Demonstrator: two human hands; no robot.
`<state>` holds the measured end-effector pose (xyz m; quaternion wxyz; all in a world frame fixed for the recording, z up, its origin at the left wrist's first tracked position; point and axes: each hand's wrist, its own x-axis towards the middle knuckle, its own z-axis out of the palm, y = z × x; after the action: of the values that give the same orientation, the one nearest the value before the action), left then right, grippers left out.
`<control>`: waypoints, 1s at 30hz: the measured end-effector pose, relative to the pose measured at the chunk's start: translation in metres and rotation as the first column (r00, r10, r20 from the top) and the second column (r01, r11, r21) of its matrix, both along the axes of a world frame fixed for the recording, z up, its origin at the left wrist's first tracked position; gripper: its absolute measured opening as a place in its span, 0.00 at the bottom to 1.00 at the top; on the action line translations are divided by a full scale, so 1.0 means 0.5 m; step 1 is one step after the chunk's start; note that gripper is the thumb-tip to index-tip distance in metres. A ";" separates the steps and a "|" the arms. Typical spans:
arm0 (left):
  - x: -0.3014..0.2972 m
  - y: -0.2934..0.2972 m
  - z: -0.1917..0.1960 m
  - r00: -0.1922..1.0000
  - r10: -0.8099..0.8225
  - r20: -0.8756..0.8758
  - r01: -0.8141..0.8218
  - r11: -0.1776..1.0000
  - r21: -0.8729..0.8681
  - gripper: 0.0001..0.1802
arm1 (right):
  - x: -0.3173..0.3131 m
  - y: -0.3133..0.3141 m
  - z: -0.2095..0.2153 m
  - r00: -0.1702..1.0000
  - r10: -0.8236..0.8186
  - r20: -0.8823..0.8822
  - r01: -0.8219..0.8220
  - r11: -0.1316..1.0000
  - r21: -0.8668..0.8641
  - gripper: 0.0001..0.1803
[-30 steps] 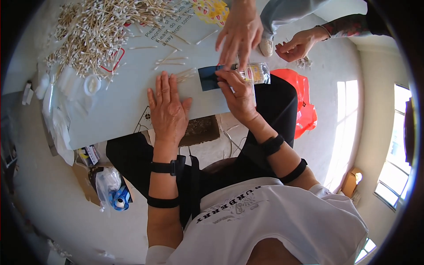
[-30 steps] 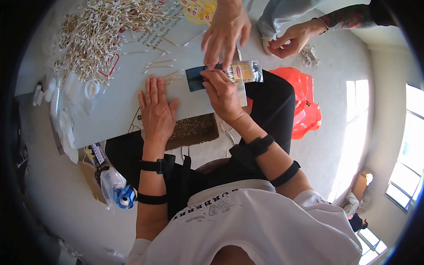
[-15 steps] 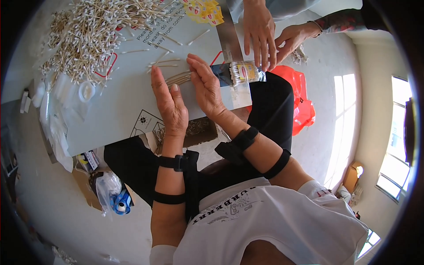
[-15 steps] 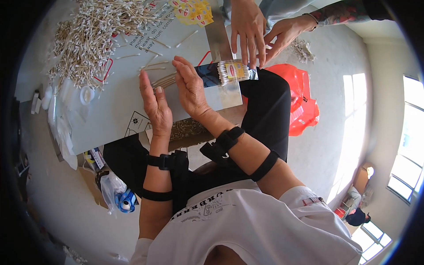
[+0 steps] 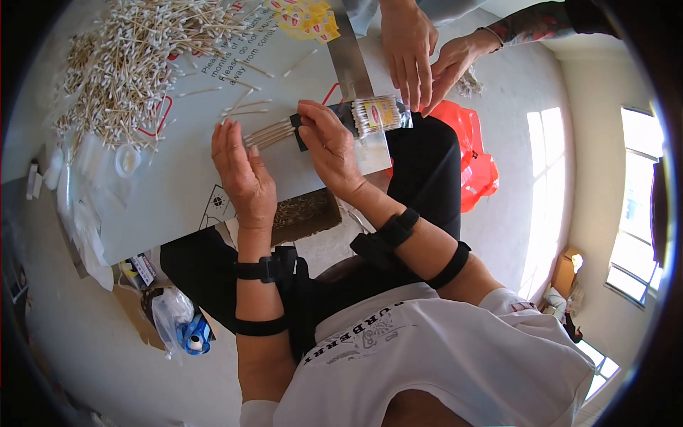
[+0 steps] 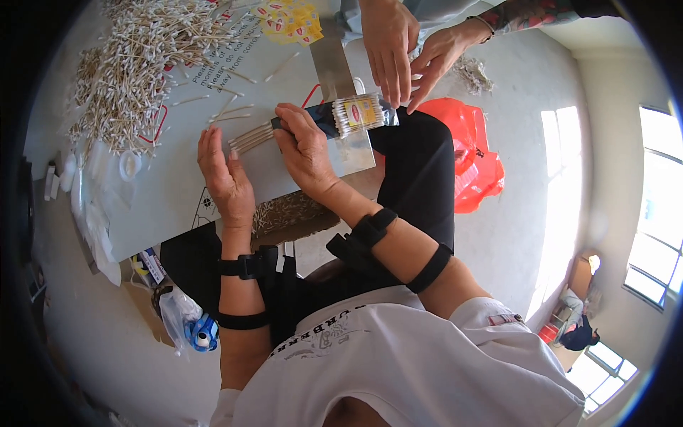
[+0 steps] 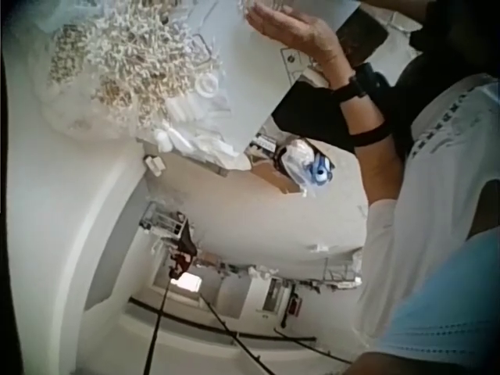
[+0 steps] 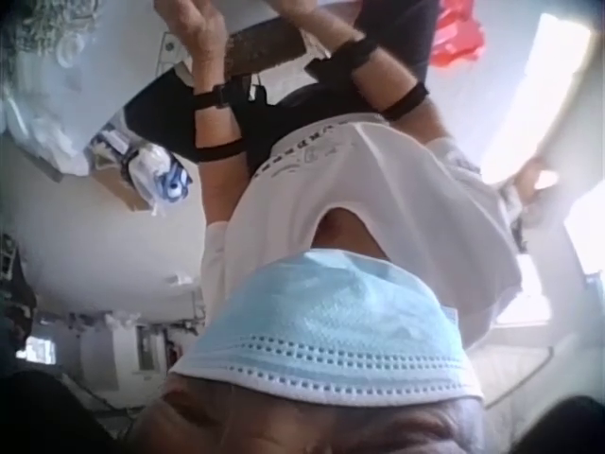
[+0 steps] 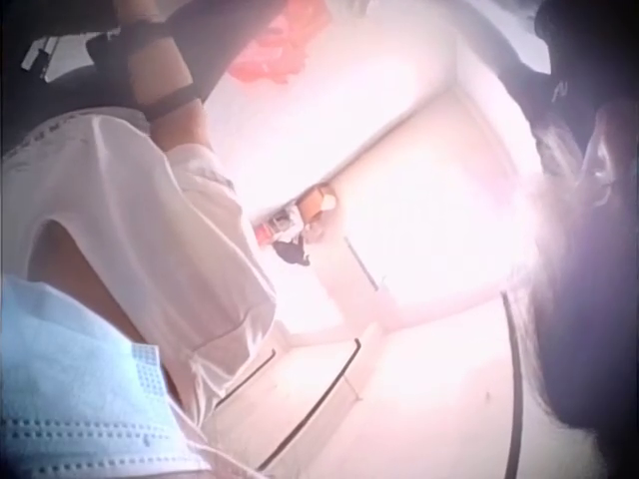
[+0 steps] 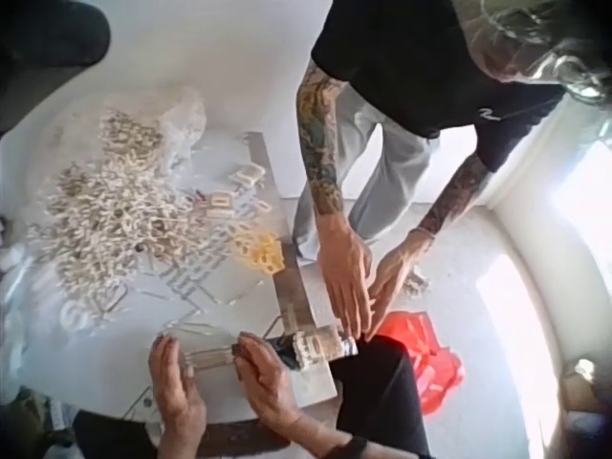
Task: The person is packing bundles of cotton swabs into small plastic bags at a workshop table.
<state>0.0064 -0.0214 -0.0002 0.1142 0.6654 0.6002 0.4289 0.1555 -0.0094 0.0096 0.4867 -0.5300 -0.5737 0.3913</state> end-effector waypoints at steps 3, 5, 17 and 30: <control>-0.007 -0.004 0.003 0.998 0.045 0.042 -0.046 0.998 0.036 0.26 | 0.045 -0.027 0.031 0.993 0.013 0.120 -0.015 1.000 0.015 0.14; 0.000 -0.006 0.010 0.999 0.031 0.041 -0.034 0.997 0.074 0.24 | 0.086 -0.043 0.044 0.969 -0.060 0.241 0.033 0.993 0.115 0.12; 0.193 -0.027 0.032 0.913 -0.336 -0.230 0.278 0.927 -0.250 0.38 | 0.280 0.014 0.014 0.894 -0.316 0.317 0.371 0.920 -0.128 0.22; 0.240 0.017 0.010 0.904 -0.319 -0.284 0.245 0.932 -0.266 0.46 | 0.278 0.051 -0.059 0.899 -0.371 -0.231 0.243 0.864 -0.442 0.22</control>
<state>0.1264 -0.0129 0.0050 0.1500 0.7894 0.5521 0.2226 0.2947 0.0161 -0.0200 0.5073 -0.6362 -0.3046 0.4951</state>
